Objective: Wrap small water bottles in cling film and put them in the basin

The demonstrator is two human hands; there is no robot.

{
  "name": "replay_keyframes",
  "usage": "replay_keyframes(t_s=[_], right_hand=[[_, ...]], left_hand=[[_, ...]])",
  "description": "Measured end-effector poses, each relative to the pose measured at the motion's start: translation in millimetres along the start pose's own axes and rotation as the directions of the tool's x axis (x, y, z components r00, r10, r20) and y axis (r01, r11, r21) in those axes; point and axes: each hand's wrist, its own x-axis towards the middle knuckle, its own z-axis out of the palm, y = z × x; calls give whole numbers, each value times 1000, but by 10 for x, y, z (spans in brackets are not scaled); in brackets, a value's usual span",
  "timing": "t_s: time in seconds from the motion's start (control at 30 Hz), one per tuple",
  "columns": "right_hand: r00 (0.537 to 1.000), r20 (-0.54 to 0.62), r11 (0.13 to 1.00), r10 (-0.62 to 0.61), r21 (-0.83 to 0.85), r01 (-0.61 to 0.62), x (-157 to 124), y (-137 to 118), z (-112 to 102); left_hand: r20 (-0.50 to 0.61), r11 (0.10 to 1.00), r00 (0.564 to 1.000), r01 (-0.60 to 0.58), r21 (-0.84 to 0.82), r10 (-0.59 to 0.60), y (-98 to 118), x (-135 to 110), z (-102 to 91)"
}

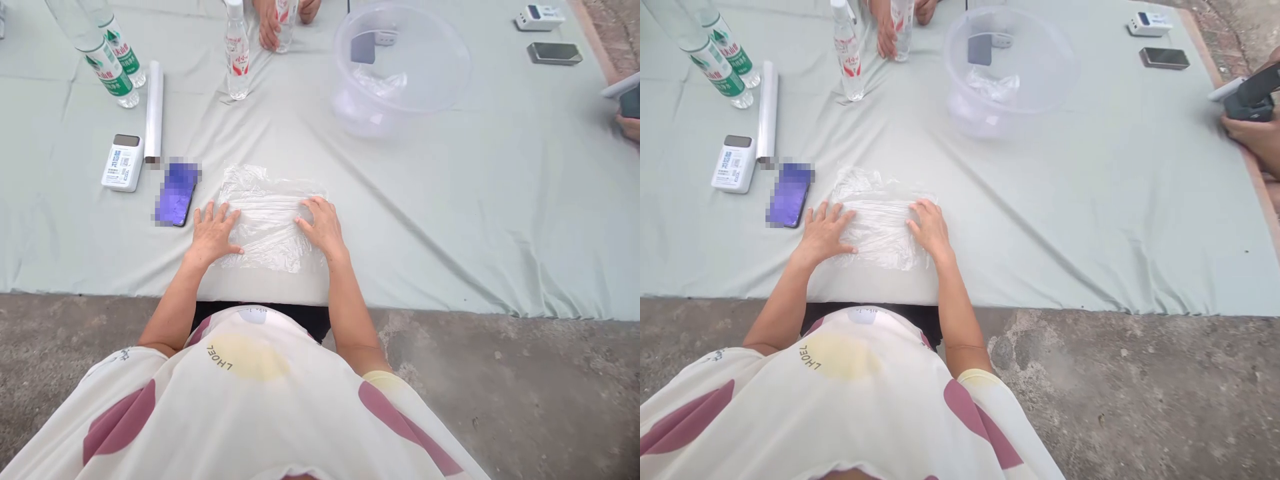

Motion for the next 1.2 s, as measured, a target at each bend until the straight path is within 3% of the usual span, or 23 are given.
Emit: replay_keyframes(t_s=[0.17, 0.27, 0.33, 0.4, 0.5, 0.6, 0.73, 0.83, 0.97, 1.07, 1.2], right_hand=[[969, -161, 982, 187, 9, -188, 131, 483, -263], [913, -304, 962, 271, 72, -262, 63, 515, -371], [907, -353, 973, 231, 103, -208, -48, 375, -372], [939, -323, 989, 117, 123, -81, -192, 170, -311], [989, -136, 987, -63, 135, 82, -396, -58, -165], [996, -21, 990, -92, 102, 94, -514, -58, -69], [989, -133, 990, -65, 114, 80, -562, 88, -104], [965, -259, 984, -35, 161, 79, -581, 142, -171], [913, -405, 984, 42, 175, 32, -628, 200, -197], [875, -465, 979, 135, 198, -46, -696, 273, -184], [830, -510, 965, 227, 230, -123, -822, 352, -200]], left_hand=[[24, 999, 1000, 17, -31, -16, -34, -9, 94], [16, 999, 999, 30, -44, -29, 21, -5, 122], [21, 998, 999, 33, -60, -32, 67, 3, 124], [26, 996, 999, 34, -77, -32, 99, 10, 107], [24, 993, 999, 33, -110, -31, 84, 5, 47], [28, 990, 999, 18, -138, -15, -18, -39, -34], [-7, 982, 1000, 7, -189, -9, -195, -127, -148], [-148, 957, 987, 23, -289, -69, -287, -87, -250], [-346, 903, 923, 5, -429, -170, -367, 375, -415], [-408, 845, 883, -24, -535, -233, -444, 1057, -592], [-363, 733, 851, 37, -679, -379, -526, 2060, -921]])
